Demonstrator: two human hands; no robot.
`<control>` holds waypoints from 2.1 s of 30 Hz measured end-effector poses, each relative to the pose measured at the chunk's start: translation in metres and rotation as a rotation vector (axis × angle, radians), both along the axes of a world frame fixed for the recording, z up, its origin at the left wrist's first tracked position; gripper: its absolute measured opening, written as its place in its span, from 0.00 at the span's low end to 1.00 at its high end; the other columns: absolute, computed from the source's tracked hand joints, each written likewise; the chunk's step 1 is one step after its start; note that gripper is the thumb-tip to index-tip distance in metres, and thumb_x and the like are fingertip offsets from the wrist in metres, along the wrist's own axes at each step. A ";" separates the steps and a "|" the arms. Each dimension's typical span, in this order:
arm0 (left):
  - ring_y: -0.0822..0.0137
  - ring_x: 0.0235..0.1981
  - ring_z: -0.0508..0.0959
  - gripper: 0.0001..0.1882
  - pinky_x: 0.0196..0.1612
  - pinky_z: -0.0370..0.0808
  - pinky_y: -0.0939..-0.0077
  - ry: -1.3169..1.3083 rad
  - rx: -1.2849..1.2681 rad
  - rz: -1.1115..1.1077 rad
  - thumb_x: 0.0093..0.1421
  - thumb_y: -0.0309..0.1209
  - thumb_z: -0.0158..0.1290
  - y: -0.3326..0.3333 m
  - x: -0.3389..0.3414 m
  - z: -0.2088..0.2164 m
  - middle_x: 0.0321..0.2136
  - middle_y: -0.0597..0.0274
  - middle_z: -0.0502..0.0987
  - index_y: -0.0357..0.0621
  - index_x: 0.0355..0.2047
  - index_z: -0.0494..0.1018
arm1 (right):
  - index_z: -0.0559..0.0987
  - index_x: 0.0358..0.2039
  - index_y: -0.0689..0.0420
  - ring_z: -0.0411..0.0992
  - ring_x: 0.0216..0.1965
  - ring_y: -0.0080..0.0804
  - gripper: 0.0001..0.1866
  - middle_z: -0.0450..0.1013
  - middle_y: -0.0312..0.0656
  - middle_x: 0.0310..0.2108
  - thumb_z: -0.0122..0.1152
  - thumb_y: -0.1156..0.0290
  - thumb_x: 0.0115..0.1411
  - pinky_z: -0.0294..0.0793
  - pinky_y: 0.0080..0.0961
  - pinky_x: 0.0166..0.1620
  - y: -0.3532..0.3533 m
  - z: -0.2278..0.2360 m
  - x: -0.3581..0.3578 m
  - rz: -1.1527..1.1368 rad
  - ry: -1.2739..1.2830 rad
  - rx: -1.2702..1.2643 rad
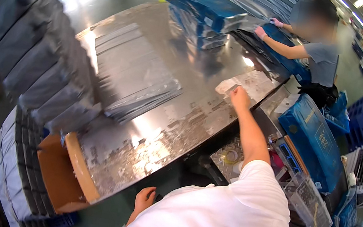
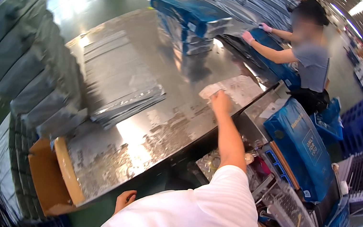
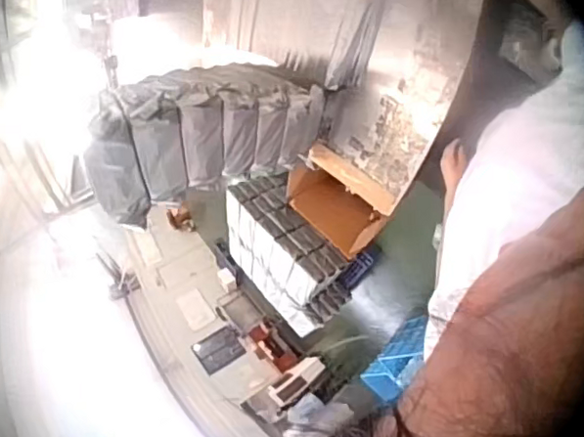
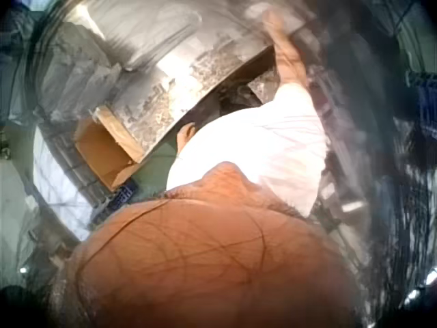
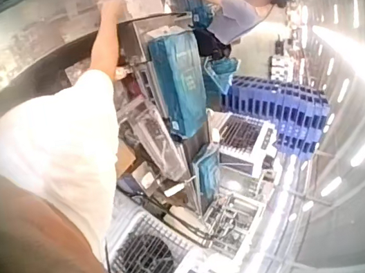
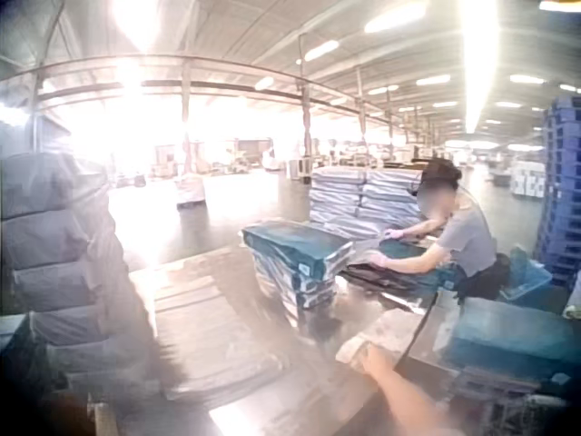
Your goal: The person repeatedly picks up blue rectangular packages, places them into gray plastic mailer bags, folds the top, and stacks the sealed packages on a metal table. The person also moves completed packages into a blue crate. Another worker is visible across the table performing similar packaging tasks.
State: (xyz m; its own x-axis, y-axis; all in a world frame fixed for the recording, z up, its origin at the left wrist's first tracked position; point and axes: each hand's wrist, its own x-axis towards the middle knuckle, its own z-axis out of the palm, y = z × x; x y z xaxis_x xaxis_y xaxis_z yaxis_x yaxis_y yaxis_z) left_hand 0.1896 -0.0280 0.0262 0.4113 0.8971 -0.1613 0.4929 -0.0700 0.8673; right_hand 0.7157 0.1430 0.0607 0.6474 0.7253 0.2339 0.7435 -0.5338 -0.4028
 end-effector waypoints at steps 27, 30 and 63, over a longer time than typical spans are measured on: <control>0.53 0.60 0.48 0.29 0.58 0.44 0.49 0.706 0.530 0.063 0.54 0.42 0.47 0.381 0.101 0.002 0.58 0.50 0.52 0.46 0.55 0.57 | 0.71 0.42 0.57 0.69 0.35 0.52 0.17 0.71 0.56 0.32 0.46 0.77 0.48 0.68 0.41 0.38 -0.038 0.102 0.131 0.291 -0.141 -0.777; 0.53 0.62 0.42 0.32 0.58 0.38 0.46 0.814 0.433 0.010 0.56 0.50 0.41 0.394 0.124 -0.017 0.60 0.48 0.44 0.49 0.58 0.53 | 0.70 0.44 0.58 0.70 0.32 0.50 0.19 0.71 0.54 0.28 0.44 0.79 0.49 0.68 0.39 0.35 -0.006 0.153 0.055 0.496 0.045 -0.577; 0.67 0.53 0.60 0.32 0.55 0.54 0.71 -0.733 -0.218 0.625 0.62 0.53 0.27 0.279 0.090 -0.017 0.51 0.61 0.62 0.40 0.54 0.55 | 0.65 0.50 0.59 0.64 0.44 0.25 0.22 0.66 0.36 0.43 0.45 0.57 0.60 0.64 0.22 0.47 0.104 -0.047 -0.116 0.379 1.560 -0.052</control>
